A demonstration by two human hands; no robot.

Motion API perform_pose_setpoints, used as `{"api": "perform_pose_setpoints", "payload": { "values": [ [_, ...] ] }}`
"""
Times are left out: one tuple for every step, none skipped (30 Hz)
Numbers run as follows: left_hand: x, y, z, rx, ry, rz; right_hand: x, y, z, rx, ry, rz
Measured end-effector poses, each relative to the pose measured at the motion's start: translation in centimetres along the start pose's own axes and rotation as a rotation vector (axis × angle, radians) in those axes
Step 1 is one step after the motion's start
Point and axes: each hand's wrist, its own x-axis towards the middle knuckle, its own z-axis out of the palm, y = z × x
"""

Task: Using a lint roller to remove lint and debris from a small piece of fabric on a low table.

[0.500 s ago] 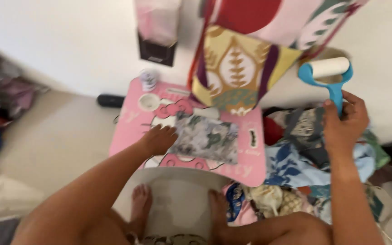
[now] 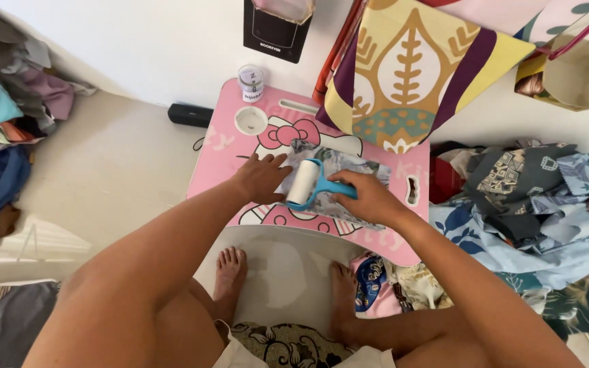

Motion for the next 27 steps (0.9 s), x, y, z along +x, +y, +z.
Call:
{"api": "perform_pose_setpoints", "payload": {
  "values": [
    [0.0, 0.0, 0.2, -0.003, -0.005, 0.007, 0.2, 0.1, 0.2, 0.002, -0.001, 0.009],
    [0.1, -0.1, 0.5, 0.009, 0.004, 0.002, 0.4, 0.2, 0.4, -0.019, -0.022, 0.023],
    [0.2, -0.1, 0.7, 0.020, 0.013, -0.004, 0.6, 0.4, 0.6, -0.039, -0.044, 0.038],
    [0.4, 0.0, 1.1, 0.017, 0.009, 0.003, 0.1, 0.9, 0.3, -0.038, -0.046, 0.046],
    [0.6, 0.0, 1.5, 0.000, 0.022, -0.010, -0.1, 1.4, 0.0, -0.029, -0.064, 0.057],
    [0.8, -0.1, 1.8, -0.017, 0.035, -0.022, -0.3, 1.8, -0.2, -0.020, -0.082, 0.067],
    [0.6, 0.0, 1.5, -0.018, 0.030, -0.027, -0.7, 2.7, -0.9, -0.016, -0.088, 0.065],
    [0.4, 0.1, 1.3, -0.062, 0.041, -0.040, -1.1, 3.6, -1.5, -0.040, -0.097, 0.099],
    [0.1, 0.3, 1.0, -0.107, 0.053, -0.056, -1.5, 4.4, -2.2, -0.067, -0.107, 0.132],
    [-0.2, 0.6, 1.0, -0.109, 0.050, -0.062, -1.9, 4.7, -2.9, -0.066, -0.113, 0.128],
    [-0.4, 0.8, 1.0, -0.248, 0.017, -0.133, -2.4, 5.0, -3.6, -0.051, -0.129, 0.183],
    [-0.6, 1.2, 0.9, -0.386, -0.015, -0.205, -2.9, 5.4, -4.3, -0.037, -0.146, 0.239],
    [-0.4, 1.1, 1.9, -0.383, -0.015, -0.208, -3.2, 5.8, -4.7, -0.035, -0.146, 0.235],
    [-0.2, 1.1, 2.8, -0.521, -0.036, -0.276, -3.6, 6.2, -5.0, -0.047, -0.149, 0.271],
    [0.0, 1.1, 3.7, -0.658, -0.059, -0.344, -4.1, 6.5, -5.4, -0.057, -0.153, 0.309],
    [0.7, 1.3, 4.7, -0.655, -0.060, -0.346, -3.9, 6.4, -5.5, -0.054, -0.153, 0.307],
    [1.4, 1.3, 5.6, -0.730, -0.042, -0.386, -3.8, 6.3, -5.6, -0.047, -0.163, 0.307],
    [2.2, 1.4, 6.6, -0.805, -0.024, -0.425, -3.6, 6.2, -5.7, -0.040, -0.174, 0.308],
    [2.3, 1.4, 6.4, -0.802, -0.020, -0.427, -3.4, 6.3, -5.6, -0.040, -0.172, 0.303],
    [2.3, 1.3, 6.2, -0.869, -0.012, -0.449, -3.3, 6.4, -5.6, -0.065, -0.200, 0.297],
    [2.4, 1.4, 6.1, -0.938, -0.004, -0.470, -3.1, 6.5, -5.5, -0.091, -0.228, 0.293],
    [2.5, 1.4, 6.1, -0.937, 0.000, -0.470, -2.9, 6.2, -5.6, -0.092, -0.226, 0.291],
    [2.4, 1.4, 6.2, -0.997, -0.004, -0.486, -2.7, 5.9, -5.5, -0.083, -0.220, 0.276],
    [2.4, 1.4, 6.3, -1.057, -0.008, -0.502, -2.5, 5.6, -5.5, -0.074, -0.213, 0.260],
    [2.4, 1.3, 6.3, -1.056, -0.005, -0.502, -2.4, 5.2, -5.2, -0.075, -0.212, 0.259],
    [2.5, 1.1, 6.3, -1.026, -0.017, -0.477, -2.3, 4.7, -4.9, -0.056, -0.177, 0.223],
    [2.7, 1.0, 6.3, -0.997, -0.031, -0.451, -2.2, 4.4, -4.6, -0.038, -0.144, 0.189]
  ]
}}
